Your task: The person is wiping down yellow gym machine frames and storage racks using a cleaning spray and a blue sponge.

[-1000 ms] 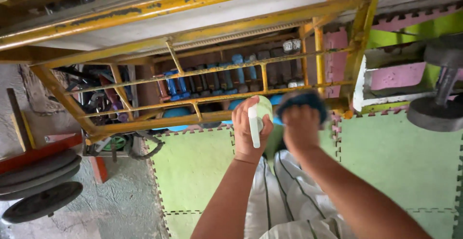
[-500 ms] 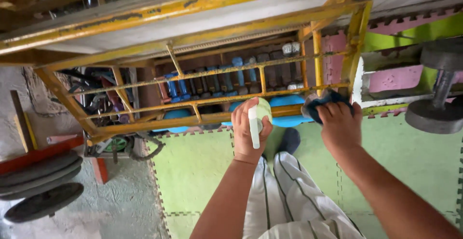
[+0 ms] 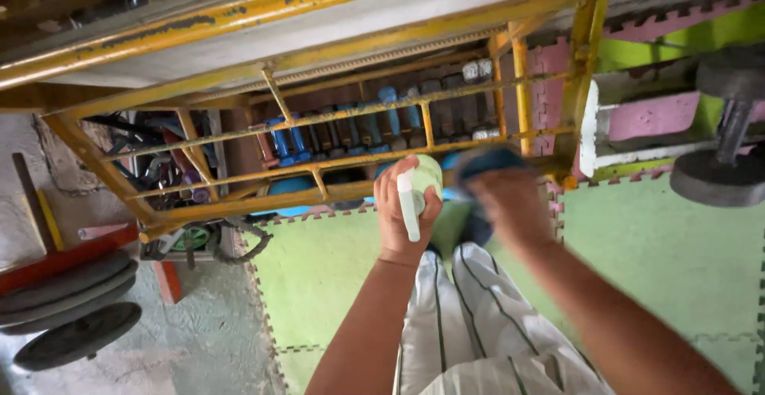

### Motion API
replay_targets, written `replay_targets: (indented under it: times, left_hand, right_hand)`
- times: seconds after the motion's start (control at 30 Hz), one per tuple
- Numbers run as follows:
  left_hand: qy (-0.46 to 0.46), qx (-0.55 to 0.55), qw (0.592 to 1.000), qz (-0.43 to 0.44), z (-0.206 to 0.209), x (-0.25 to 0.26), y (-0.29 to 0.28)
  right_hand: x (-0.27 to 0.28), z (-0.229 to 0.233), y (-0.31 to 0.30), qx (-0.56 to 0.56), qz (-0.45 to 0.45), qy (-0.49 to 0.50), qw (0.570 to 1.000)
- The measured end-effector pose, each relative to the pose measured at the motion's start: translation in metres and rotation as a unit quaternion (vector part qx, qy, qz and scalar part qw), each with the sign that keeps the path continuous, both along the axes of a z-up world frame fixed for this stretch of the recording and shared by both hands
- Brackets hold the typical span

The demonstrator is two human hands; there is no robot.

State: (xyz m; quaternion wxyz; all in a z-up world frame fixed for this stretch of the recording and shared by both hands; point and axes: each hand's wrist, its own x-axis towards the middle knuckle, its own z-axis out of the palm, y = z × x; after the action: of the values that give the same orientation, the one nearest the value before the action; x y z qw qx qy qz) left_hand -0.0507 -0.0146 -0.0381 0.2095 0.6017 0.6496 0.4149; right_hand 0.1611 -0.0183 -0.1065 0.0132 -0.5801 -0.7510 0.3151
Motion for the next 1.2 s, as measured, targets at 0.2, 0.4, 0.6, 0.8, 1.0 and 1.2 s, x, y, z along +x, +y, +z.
replay_targets:
  times: [0.2, 0.4, 0.6, 0.8, 1.0, 1.2]
  left_hand:
    - [0.064, 0.019, 0.998, -0.017, 0.002, 0.007, 0.002]
    - [0.086, 0.036, 0.995, -0.031, -0.003, 0.012, 0.0]
    - [0.083, 0.047, 0.995, -0.041, -0.001, 0.013, -0.002]
    - [0.085, 0.044, 0.993, -0.069, -0.003, 0.008, -0.003]
    - [0.134, -0.051, 0.983, -0.118, 0.031, 0.011, 0.007]
    - [0.18, -0.001, 0.969, -0.168, 0.057, 0.028, 0.006]
  right_hand:
    - [0.061, 0.044, 0.006, 0.194, 0.051, -0.142, 0.969]
    - [0.054, 0.044, -0.009, 0.158, -0.101, -0.128, 0.974]
    - [0.071, 0.022, -0.028, 0.189, -0.059, -0.04, 0.979]
    - [0.103, 0.021, -0.034, 0.11, -0.293, 0.046, 0.949]
    - [0.111, 0.024, -0.049, 0.002, -0.43, 0.113, 0.896]
    - [0.097, 0.053, -0.045, -0.146, -0.527, 0.123, 0.828]
